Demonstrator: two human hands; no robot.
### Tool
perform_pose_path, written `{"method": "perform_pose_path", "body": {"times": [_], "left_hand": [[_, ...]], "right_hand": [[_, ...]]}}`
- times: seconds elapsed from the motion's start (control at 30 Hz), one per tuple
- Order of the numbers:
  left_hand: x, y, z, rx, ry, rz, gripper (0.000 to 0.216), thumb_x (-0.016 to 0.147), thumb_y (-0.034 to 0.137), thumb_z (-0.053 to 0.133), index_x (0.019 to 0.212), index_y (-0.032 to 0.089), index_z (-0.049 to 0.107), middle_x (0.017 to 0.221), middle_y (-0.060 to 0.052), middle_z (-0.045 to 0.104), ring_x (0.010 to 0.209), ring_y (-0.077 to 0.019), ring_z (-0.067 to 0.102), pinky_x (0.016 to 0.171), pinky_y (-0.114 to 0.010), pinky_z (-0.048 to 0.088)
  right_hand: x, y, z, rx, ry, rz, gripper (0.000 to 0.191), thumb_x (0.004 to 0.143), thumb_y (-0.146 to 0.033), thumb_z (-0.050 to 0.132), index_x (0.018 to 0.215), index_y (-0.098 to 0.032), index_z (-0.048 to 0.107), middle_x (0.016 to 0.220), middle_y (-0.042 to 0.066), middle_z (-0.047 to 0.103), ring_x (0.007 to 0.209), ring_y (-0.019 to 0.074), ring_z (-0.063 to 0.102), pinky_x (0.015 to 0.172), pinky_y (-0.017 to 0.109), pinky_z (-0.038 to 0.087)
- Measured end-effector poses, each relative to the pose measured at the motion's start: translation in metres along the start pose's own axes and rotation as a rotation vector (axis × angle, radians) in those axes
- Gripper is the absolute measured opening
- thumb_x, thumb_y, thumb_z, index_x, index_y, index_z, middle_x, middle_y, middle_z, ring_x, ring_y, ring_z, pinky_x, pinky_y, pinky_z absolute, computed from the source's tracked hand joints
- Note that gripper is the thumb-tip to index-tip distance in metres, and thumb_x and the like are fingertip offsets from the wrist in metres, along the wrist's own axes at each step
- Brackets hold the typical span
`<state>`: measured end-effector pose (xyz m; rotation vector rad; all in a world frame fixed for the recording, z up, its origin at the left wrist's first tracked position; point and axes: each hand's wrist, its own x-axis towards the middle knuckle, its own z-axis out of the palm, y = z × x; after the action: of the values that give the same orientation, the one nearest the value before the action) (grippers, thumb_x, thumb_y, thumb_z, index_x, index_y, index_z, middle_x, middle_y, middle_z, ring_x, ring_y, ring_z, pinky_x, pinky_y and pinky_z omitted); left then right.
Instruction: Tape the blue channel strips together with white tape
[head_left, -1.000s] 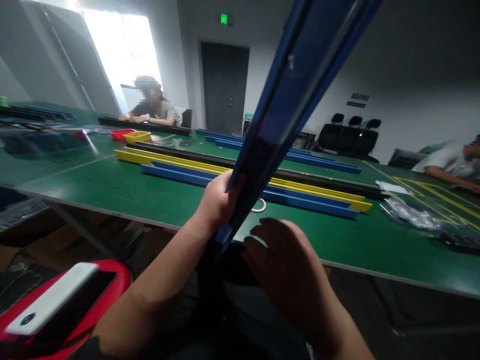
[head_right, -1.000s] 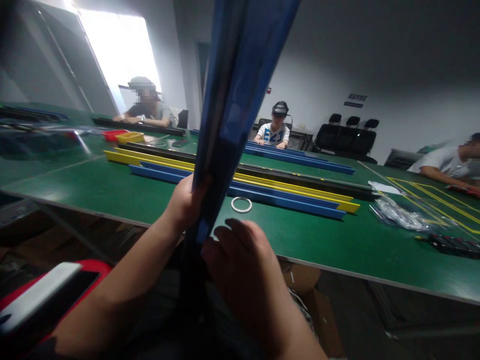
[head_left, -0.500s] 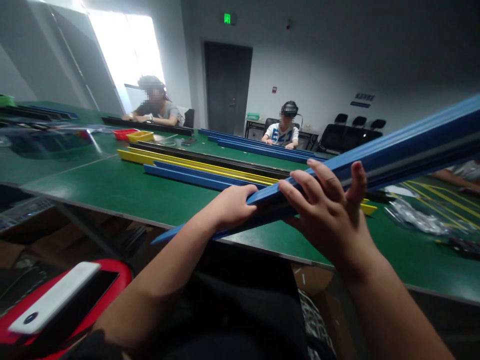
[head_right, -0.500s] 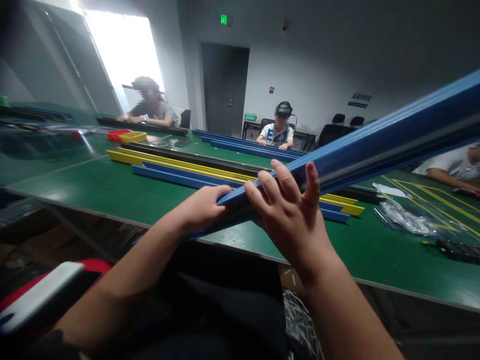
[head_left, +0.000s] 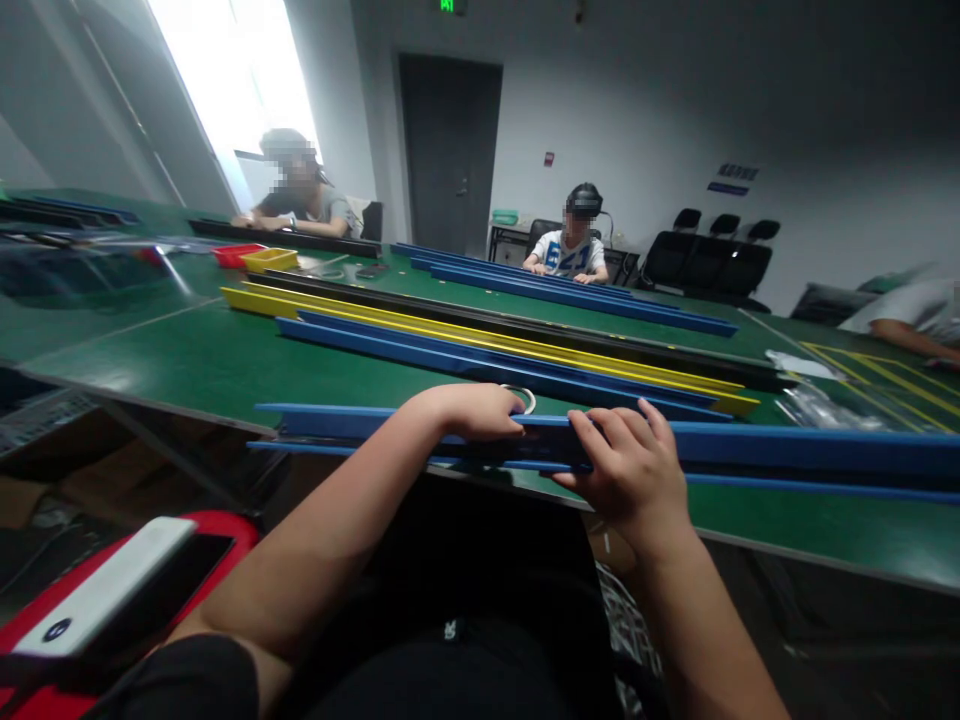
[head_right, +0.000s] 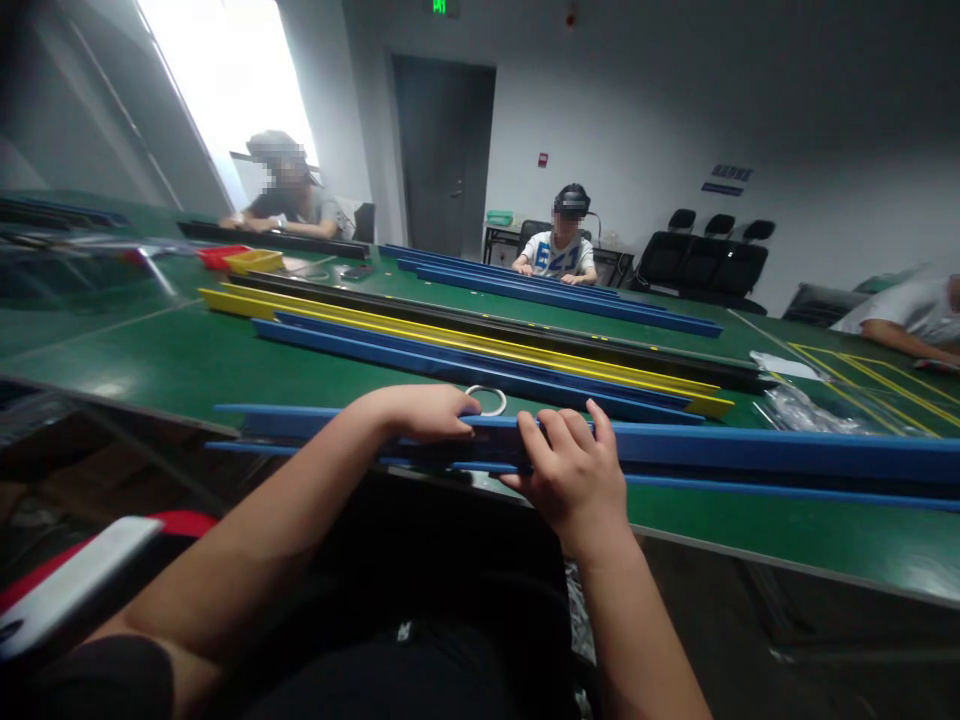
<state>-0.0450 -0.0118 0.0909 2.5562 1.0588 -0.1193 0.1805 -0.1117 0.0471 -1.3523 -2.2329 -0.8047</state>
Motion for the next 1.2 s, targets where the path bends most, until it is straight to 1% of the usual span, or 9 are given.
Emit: {"method": "perform_pose_path", "body": {"times": [0.13, 0.3, 0.53, 0.7, 0.83, 0.9, 0.97, 1.07, 1.2], "left_hand": [[0.016, -0.009, 0.009, -0.002, -0.063, 0.026, 0.043, 0.085, 0.054, 0.046, 0.099, 0.021, 0.069, 0.085, -0.004, 0.073, 0.066, -0.0166, 0.061, 0.058, -0.026, 0.041], [0.033, -0.02, 0.018, -0.029, -0.125, 0.007, 0.05, 0.082, 0.062, 0.047, 0.096, 0.02, 0.071, 0.079, -0.004, 0.072, 0.062, -0.0165, 0.059, 0.056, -0.027, 0.041], [0.044, -0.023, 0.024, 0.013, -0.107, -0.011, 0.046, 0.078, 0.059, 0.053, 0.088, 0.02, 0.075, 0.074, -0.006, 0.072, 0.058, -0.0188, 0.059, 0.057, -0.03, 0.041], [0.047, -0.031, 0.032, -0.047, -0.11, -0.028, 0.043, 0.075, 0.058, 0.058, 0.085, 0.02, 0.075, 0.071, -0.004, 0.071, 0.058, -0.0168, 0.059, 0.056, -0.027, 0.04], [0.05, -0.037, 0.04, -0.054, -0.023, 0.012, 0.046, 0.074, 0.063, 0.063, 0.089, 0.021, 0.075, 0.074, -0.003, 0.071, 0.064, -0.0175, 0.061, 0.057, -0.026, 0.04], [0.049, -0.039, 0.044, -0.023, 0.064, 0.065, 0.048, 0.076, 0.064, 0.063, 0.097, 0.023, 0.075, 0.082, -0.004, 0.073, 0.071, -0.0188, 0.063, 0.062, -0.026, 0.042], [0.044, -0.04, 0.047, 0.005, 0.157, 0.138, 0.047, 0.08, 0.063, 0.062, 0.103, 0.023, 0.074, 0.095, -0.006, 0.073, 0.084, -0.0202, 0.065, 0.072, -0.026, 0.045], [0.027, -0.046, 0.051, 0.011, 0.261, 0.191, 0.05, 0.082, 0.06, 0.062, 0.114, 0.022, 0.07, 0.114, -0.009, 0.068, 0.102, -0.0224, 0.063, 0.086, -0.027, 0.045], [-0.009, -0.064, 0.056, -0.002, 0.291, 0.097, 0.07, 0.076, 0.068, 0.065, 0.133, 0.028, 0.057, 0.129, -0.008, 0.061, 0.114, -0.0252, 0.059, 0.094, -0.03, 0.043]], "right_hand": [[-0.008, -0.001, 0.014, 0.053, -0.069, 0.062, 0.063, 0.079, -0.059, 0.068, 0.128, -0.02, 0.061, 0.115, 0.012, 0.065, 0.107, 0.0291, 0.053, 0.112, 0.052, 0.025], [-0.014, -0.005, 0.03, 0.083, -0.105, 0.128, 0.067, 0.078, -0.061, 0.068, 0.129, -0.018, 0.061, 0.116, 0.013, 0.065, 0.107, 0.0306, 0.051, 0.104, 0.05, 0.032], [-0.023, -0.01, 0.047, 0.151, -0.119, 0.185, 0.066, 0.077, -0.06, 0.071, 0.127, -0.018, 0.061, 0.115, 0.014, 0.064, 0.106, 0.0301, 0.052, 0.1, 0.048, 0.034], [-0.025, -0.011, 0.055, 0.177, -0.124, 0.195, 0.066, 0.076, -0.059, 0.072, 0.127, -0.019, 0.061, 0.115, 0.013, 0.064, 0.106, 0.0299, 0.052, 0.098, 0.047, 0.035], [-0.026, -0.012, 0.06, 0.181, -0.149, 0.207, 0.068, 0.073, -0.059, 0.075, 0.126, -0.019, 0.061, 0.113, 0.012, 0.065, 0.105, 0.0294, 0.052, 0.096, 0.045, 0.036], [-0.026, -0.012, 0.062, 0.182, -0.159, 0.208, 0.068, 0.072, -0.059, 0.076, 0.125, -0.019, 0.062, 0.112, 0.012, 0.066, 0.105, 0.0291, 0.053, 0.095, 0.044, 0.036], [-0.028, -0.008, 0.064, 0.175, -0.16, 0.206, 0.069, 0.072, -0.061, 0.075, 0.125, -0.019, 0.062, 0.112, 0.013, 0.066, 0.105, 0.0291, 0.053, 0.095, 0.043, 0.036], [-0.034, 0.007, 0.066, 0.163, -0.167, 0.203, 0.07, 0.071, -0.064, 0.074, 0.124, -0.018, 0.063, 0.112, 0.013, 0.067, 0.105, 0.029, 0.055, 0.094, 0.043, 0.038], [-0.052, 0.041, 0.067, 0.167, -0.197, 0.208, 0.073, 0.071, -0.069, 0.071, 0.123, -0.018, 0.063, 0.113, 0.013, 0.068, 0.105, 0.0291, 0.057, 0.093, 0.043, 0.04]]}}
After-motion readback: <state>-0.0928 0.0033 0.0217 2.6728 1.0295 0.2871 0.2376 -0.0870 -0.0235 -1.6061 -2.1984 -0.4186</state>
